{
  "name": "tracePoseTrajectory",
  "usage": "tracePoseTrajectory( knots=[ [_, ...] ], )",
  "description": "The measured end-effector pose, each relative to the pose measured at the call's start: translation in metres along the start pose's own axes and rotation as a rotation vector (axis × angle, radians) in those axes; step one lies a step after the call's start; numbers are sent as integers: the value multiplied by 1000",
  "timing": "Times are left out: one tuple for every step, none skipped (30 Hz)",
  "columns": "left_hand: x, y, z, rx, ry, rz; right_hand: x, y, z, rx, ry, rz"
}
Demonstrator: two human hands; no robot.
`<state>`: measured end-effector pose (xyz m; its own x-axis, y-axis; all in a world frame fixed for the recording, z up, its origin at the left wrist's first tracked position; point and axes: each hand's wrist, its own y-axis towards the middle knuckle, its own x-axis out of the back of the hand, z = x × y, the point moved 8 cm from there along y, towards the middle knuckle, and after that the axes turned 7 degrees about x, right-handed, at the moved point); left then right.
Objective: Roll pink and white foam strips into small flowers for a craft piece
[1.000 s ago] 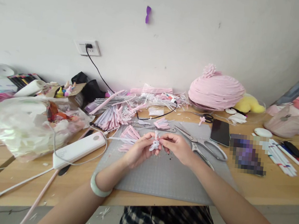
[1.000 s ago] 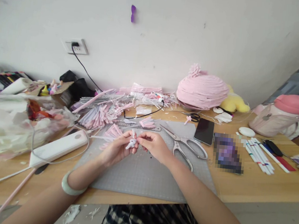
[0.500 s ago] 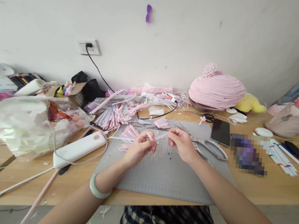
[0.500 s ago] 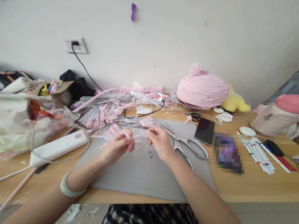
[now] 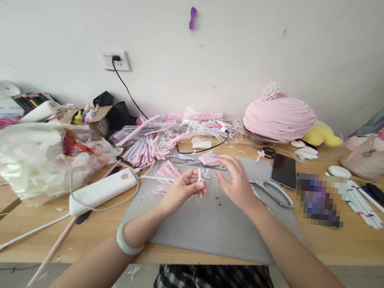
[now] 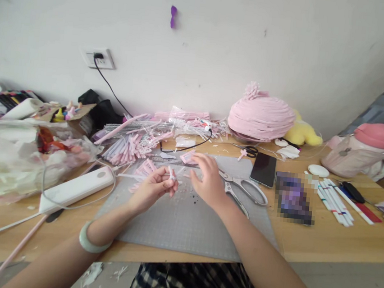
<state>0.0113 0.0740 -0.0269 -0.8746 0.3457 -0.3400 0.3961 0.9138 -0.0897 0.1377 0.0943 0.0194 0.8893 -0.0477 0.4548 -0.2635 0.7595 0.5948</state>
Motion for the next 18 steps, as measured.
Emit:
tracePoseTrajectory(
  knots=[
    [0, 1, 1, 6, 10, -2, -6, -1, 12, 132, -79, 78],
    [0, 1, 1, 11, 10, -2, -14, -4, 20, 225, -125, 168],
    [0, 1, 1, 14, 3, 3, -22, -8, 24, 278, -148, 242],
    [-1, 1, 2, 20, -5, 11, -27, -11, 25, 303, -155, 288],
    [-1, 1, 2, 29, -11, 20, -31, -13, 25, 309, -154, 306],
    [-2, 0, 3, 37, -16, 30, -33, -14, 23, 304, -148, 306],
    [-4, 0, 4, 47, -21, 42, -34, -14, 21, 295, -142, 292],
    [-6, -1, 4, 56, -28, 54, -34, -14, 19, 286, -138, 269],
    [-7, -1, 4, 63, -39, 61, -33, -14, 18, 277, -140, 242],
    [-8, -2, 5, 68, -53, 62, -32, -13, 17, 271, -147, 218],
    [-9, -3, 5, 73, -64, 60, -32, -13, 16, 270, -159, 203],
    [-10, -3, 5, 78, -69, 55, -32, -13, 17, 271, -172, 198],
    [-10, -4, 6, 82, -69, 49, -32, -13, 17, 276, -185, 203],
    [-11, -4, 6, 85, -65, 47, -33, -12, 18, 280, -198, 213],
    [-11, -5, 6, 87, -60, 49, -34, -12, 18, 283, -210, 223],
    [-12, -5, 7, 89, -56, 55, -34, -12, 19, 286, -220, 230],
    [-13, -6, 7, 90, -57, 63, -34, -12, 19, 286, -227, 235],
    [-13, -6, 7, 90, -59, 74, -34, -11, 19, 284, -231, 239]
  ],
)
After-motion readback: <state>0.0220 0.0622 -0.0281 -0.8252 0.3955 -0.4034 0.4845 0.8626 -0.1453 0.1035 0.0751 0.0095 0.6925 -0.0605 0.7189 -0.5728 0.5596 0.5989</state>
